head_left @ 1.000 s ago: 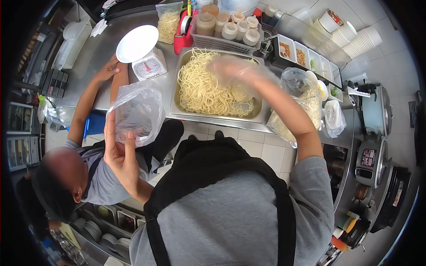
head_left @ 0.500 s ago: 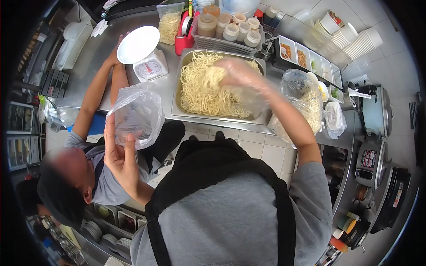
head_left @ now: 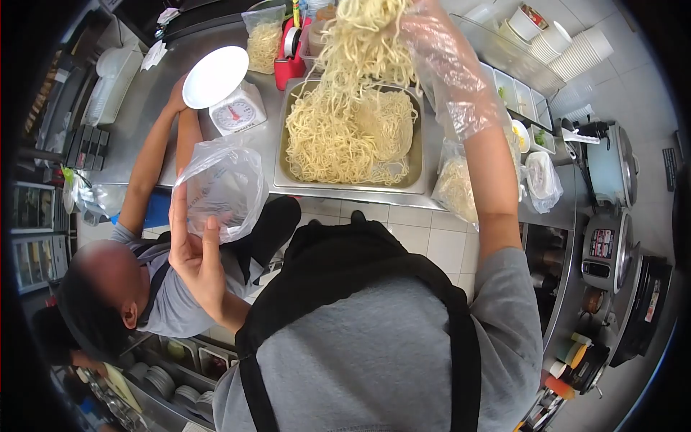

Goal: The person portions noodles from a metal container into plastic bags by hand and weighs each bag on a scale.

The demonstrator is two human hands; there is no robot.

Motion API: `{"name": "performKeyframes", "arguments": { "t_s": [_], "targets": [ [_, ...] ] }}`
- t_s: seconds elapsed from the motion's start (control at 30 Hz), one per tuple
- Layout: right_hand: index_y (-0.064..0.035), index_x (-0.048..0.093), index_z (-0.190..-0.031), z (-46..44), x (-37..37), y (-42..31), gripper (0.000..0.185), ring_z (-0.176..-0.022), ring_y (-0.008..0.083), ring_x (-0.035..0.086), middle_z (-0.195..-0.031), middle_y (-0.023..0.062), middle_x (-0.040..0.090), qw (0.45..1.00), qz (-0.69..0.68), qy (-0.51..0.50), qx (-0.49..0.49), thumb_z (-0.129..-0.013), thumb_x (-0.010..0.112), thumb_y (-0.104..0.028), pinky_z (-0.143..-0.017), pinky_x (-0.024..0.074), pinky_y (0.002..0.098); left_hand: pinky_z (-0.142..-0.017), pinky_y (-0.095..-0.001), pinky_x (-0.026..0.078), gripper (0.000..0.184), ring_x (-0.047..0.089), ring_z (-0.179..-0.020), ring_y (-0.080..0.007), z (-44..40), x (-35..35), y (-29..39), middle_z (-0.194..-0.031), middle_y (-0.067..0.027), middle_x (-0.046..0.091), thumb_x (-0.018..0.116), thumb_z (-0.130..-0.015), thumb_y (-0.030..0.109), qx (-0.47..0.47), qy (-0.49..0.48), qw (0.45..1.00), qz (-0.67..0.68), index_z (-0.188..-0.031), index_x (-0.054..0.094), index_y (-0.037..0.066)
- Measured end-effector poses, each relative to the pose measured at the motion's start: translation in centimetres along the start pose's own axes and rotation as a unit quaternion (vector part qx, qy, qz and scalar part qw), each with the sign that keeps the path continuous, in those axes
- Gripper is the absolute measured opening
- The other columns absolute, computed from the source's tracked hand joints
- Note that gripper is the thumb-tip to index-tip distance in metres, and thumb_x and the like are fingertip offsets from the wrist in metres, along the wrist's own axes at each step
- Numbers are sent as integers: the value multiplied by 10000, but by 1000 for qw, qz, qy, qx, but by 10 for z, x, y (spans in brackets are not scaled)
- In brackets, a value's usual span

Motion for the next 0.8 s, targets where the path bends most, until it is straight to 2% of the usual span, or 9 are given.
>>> {"name": "performKeyframes", "arguments": {
  "t_s": [0.17,0.3,0.33,0.37,0.5,0.6,0.67,0.73,0.8],
  "targets": [
    [-17,528,-1204,0,20,35,474,-940,196,618,-1038,71,623,993,16,-80,87,-754,650,-105,-862,486,323,-821,-257,503,498,506,-1099,-158,5,0,-5,-1352,-171,431,547,-843,-59,-8,3,1000,18,-1322,411,-61],
    [-25,540,-1180,9,13,207,461,-973,220,605,-1056,91,623,940,-159,-73,291,-728,621,-62,-837,489,353,-813,-279,520,490,502,-1120,-175,5,1,-3,-1353,-172,426,544,-849,-53,10,1,1000,19,-1321,412,-60],
    [-19,534,-1182,8,37,227,480,-986,239,600,-1088,121,610,898,234,-245,281,-713,625,-57,-832,488,348,-809,-282,523,489,501,-1123,-178,5,-1,-3,-1354,-172,424,543,-850,-54,18,4,1000,14,-1321,411,-60],
    [-13,528,-1184,8,51,235,499,-1000,259,594,-1120,151,597,688,584,-371,219,-697,629,-52,-827,488,343,-806,-286,526,489,500,-1126,-181,5,-2,-3,-1355,-172,423,542,-851,-55,26,7,1000,9,-1321,410,-60],
    [-31,579,-1108,8,50,219,406,-996,327,599,-1143,201,586,769,494,-345,214,-702,556,-40,-821,493,403,-806,-287,526,488,505,-1124,-187,8,-7,-2,-1355,-173,420,531,-852,-63,6,15,1000,13,-1324,407,-59],
    [0,534,-1175,16,49,128,455,-1011,278,580,-1069,186,603,763,598,-247,18,-740,608,-112,-874,446,353,-808,-287,527,489,512,-1117,-191,10,-11,-7,-1352,-173,422,527,-851,-64,-2,25,1000,3,-1326,408,-55],
    [0,545,-1154,35,22,129,426,-1021,270,569,-1081,174,589,858,401,-181,265,-767,621,-162,-890,437,363,-809,-288,529,493,518,-1109,-193,12,-16,-12,-1349,-172,424,528,-849,-65,-15,34,999,4,-1327,408,-51],
    [-1,559,-1090,72,23,119,364,-1016,272,562,-1070,162,578,859,385,-180,285,-794,616,-205,-895,435,379,-810,-287,529,493,509,-1120,-193,10,-14,-11,-1347,-168,424,532,-846,-65,-19,32,999,-10,-1324,414,-49],
    [-6,568,-1002,101,36,153,270,-989,288,565,-1051,158,568,772,537,-300,161,-805,589,-191,-895,436,387,-814,-285,527,490,498,-1132,-192,6,-10,-8,-1345,-164,424,535,-843,-64,-15,25,999,-11,-1320,422,-48]
  ]
}}
Point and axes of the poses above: each hand's wrist, its own z-axis away from the middle knuckle, its own x-axis out of the palm, y = z × x, the point moved 6 cm from there along -z, towards the middle knuckle
